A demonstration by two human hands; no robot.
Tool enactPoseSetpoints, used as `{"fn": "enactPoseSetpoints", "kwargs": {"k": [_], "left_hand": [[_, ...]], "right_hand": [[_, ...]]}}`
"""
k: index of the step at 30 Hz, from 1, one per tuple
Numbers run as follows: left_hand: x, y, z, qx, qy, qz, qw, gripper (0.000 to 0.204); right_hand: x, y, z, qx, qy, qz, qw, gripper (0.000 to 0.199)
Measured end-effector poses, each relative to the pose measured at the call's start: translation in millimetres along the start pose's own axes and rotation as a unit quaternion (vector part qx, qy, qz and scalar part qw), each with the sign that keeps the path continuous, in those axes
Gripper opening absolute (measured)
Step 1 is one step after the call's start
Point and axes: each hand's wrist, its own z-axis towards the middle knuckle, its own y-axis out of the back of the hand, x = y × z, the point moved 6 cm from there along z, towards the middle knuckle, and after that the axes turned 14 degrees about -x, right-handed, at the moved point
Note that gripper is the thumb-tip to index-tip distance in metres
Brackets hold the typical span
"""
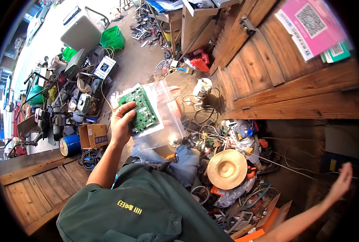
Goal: The person disassembles a printer in a cluttered workshop. They remove the top cover, unscrew internal components, and use a power drill to detach parts. The person handles a circuit board and places it in a plastic bag before continuing to dismantle the printer.
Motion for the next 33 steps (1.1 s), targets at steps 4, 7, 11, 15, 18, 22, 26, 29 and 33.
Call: {"fn": "enactPoseSetpoints", "kwargs": {"k": [4, 7, 11, 15, 18, 22, 26, 29, 33], "left_hand": [[-10.5, 85.1, 87.7, -0.001, 0.004, -0.011, 1.000, 0.031], [-36.2, 186.5, 161.2, -0.065, -0.005, -0.013, 0.998, 0.033], [-80.3, 308.8, 240.1, -0.100, -0.025, 0.013, 0.995, 0.036], [-107.3, 355.5, 283.7, -0.091, -0.030, 0.003, 0.995, 0.040], [-96.2, 346.1, 307.0, -0.078, -0.005, 0.001, 0.997, 0.043], [-84.0, 327.1, 309.0, -0.034, 0.040, -0.027, 0.998, 0.045], [-86.2, 283.2, 304.8, 0.023, 0.063, -0.040, 0.997, 0.044], [-108.2, 242.2, 299.7, 0.070, 0.028, -0.009, 0.997, 0.044], [-125.0, 208.7, 317.9, 0.103, 0.008, 0.025, 0.994, 0.043]], "right_hand": [[93.3, -125.6, -318.4, 0.250, -0.232, 0.085, 0.936, 0.024], [125.5, -164.6, -557.9, 0.338, -0.300, 0.034, 0.891, 0.020], [235.0, -171.5, -770.8, 0.422, -0.504, 0.069, 0.750, 0.028], [289.8, -165.0, -779.4, 0.440, -0.465, 0.023, 0.767, 0.031], [277.1, -177.9, -735.2, 0.399, -0.377, -0.004, 0.836, 0.033], [373.5, -225.6, -633.8, 0.402, -0.300, -0.050, 0.864, 0.035], [446.6, -302.3, -598.6, 0.405, -0.248, 0.029, 0.880, 0.035], [495.4, -366.9, -621.8, 0.446, -0.266, 0.112, 0.847, 0.035], [569.8, -447.3, -647.0, 0.488, -0.272, 0.243, 0.793, 0.028]]}}
